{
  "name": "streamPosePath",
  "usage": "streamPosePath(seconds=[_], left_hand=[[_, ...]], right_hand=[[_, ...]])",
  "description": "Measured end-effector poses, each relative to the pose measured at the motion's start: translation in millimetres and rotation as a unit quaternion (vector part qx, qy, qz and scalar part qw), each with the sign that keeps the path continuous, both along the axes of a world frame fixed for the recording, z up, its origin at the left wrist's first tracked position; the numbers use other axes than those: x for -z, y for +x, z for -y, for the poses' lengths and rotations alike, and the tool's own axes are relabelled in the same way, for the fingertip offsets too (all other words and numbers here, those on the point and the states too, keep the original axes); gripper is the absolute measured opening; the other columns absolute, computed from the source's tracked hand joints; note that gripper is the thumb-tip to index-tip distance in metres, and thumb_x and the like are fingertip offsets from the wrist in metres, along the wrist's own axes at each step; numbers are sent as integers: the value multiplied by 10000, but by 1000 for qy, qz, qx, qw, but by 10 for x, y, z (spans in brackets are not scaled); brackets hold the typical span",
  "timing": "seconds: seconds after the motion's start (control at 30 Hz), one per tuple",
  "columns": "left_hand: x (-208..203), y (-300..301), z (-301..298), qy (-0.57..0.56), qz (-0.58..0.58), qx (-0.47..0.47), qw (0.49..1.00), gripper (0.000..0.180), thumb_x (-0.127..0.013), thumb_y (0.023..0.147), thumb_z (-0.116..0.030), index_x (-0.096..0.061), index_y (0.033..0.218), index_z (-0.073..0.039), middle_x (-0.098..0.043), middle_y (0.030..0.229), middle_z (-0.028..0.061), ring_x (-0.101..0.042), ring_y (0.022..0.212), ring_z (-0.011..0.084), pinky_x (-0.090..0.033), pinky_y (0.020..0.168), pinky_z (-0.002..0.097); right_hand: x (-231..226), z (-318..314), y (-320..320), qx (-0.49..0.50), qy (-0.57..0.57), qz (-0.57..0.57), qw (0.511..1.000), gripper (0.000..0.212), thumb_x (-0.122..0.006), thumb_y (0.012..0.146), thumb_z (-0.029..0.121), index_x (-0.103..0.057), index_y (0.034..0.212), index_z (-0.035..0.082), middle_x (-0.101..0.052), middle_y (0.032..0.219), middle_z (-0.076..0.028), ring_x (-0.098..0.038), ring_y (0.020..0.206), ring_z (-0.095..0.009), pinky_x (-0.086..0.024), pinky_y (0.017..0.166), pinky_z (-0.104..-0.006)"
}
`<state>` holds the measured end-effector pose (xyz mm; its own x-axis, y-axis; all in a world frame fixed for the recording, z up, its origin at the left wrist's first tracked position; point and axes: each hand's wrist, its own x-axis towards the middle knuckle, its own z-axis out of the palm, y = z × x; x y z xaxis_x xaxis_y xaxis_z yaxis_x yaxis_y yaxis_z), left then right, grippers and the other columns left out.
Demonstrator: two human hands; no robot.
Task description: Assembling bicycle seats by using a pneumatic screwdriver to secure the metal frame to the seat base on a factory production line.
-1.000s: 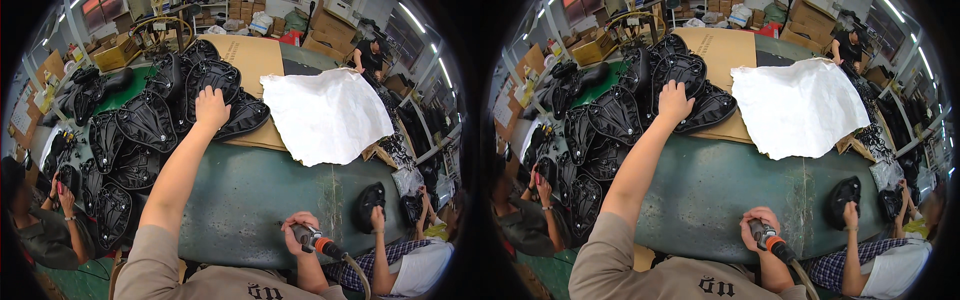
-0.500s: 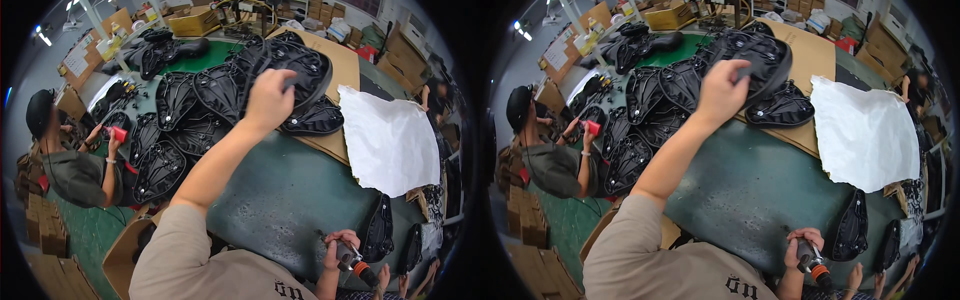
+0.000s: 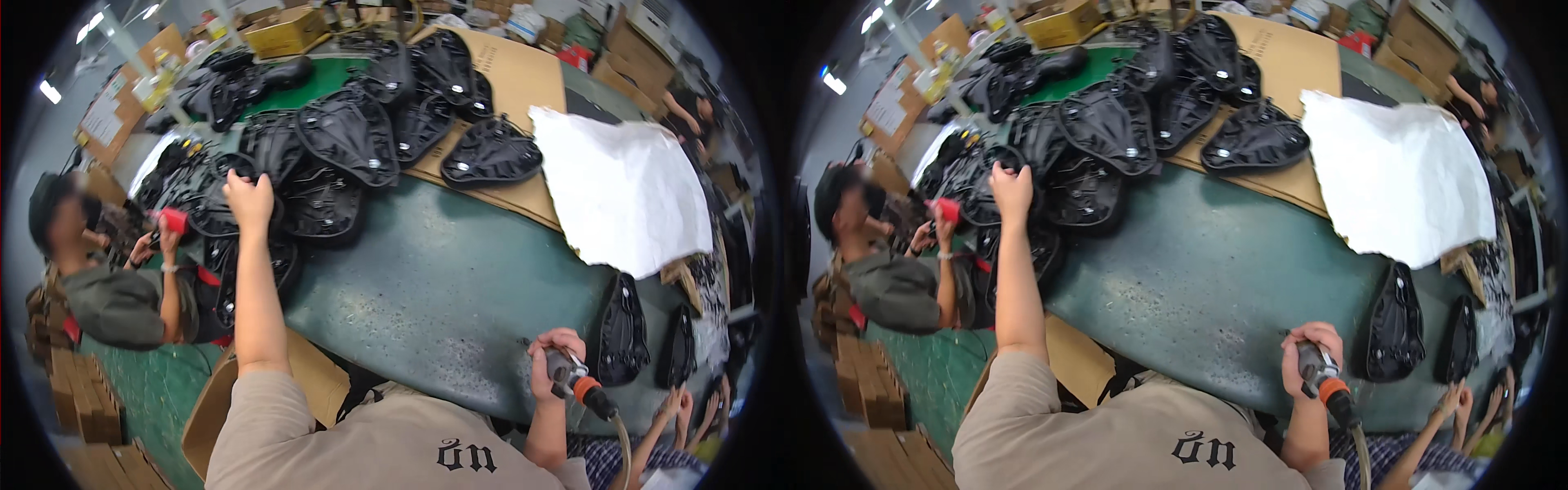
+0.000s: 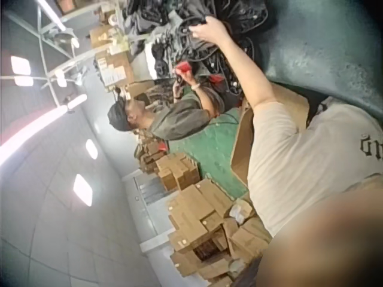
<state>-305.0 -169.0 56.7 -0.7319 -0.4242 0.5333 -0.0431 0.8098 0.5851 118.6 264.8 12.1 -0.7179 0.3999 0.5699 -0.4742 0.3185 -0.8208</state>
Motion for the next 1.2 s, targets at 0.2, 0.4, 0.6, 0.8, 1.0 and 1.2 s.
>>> streamPosePath(seconds=[0.2,0.4,0.6,0.8,1.0,1.2], left_hand=[[-49,-94,21,-70,122,87,986,866,-823,811,-456,-535,1443,62,-590,1385,372,-567,1318,498,-473,1098,499],[-382,669,-443,-194,25,109,975,602,-725,959,-368,-605,1375,50,-635,1378,276,-597,1300,439,-465,1102,460],[-286,1344,-1268,-120,-126,421,891,241,-721,921,-9,-683,1156,32,-711,1187,192,-677,1121,372,-525,1002,439],[3,1940,-1942,-116,-63,655,744,275,-761,815,13,-696,1080,-19,-720,1119,138,-688,1038,349,-544,918,434],[353,2050,-2394,-87,-23,735,672,283,-762,822,-21,-687,1094,-33,-694,1164,130,-672,1076,333,-532,933,439],[346,1782,-2535,-99,-52,717,688,294,-758,814,-43,-681,1098,-33,-683,1178,139,-664,1096,343,-529,953,439]], right_hand=[[-201,-164,62,69,-115,9,991,308,-589,913,-103,-491,1176,23,-603,1123,-178,-655,745,-178,-557,672,-314],[-397,-552,79,257,-307,126,908,285,-663,907,-17,-515,1150,-13,-633,1084,-172,-669,646,-193,-546,632,-325],[-123,-1058,-25,286,-304,250,874,284,-697,893,36,-521,1114,-2,-622,863,-111,-663,598,-209,-546,553,-367],[-188,-742,86,215,-327,281,876,188,-658,858,4,-542,1005,28,-672,907,-146,-661,550,-231,-550,534,-371],[-241,-61,183,48,-318,319,892,234,-662,825,-31,-524,1009,15,-588,1428,-276,-700,610,-238,-566,570,-366],[-211,-866,-167,239,-242,316,886,310,-681,842,1,-539,1117,18,-612,801,-80,-658,567,-206,-558,546,-367]])
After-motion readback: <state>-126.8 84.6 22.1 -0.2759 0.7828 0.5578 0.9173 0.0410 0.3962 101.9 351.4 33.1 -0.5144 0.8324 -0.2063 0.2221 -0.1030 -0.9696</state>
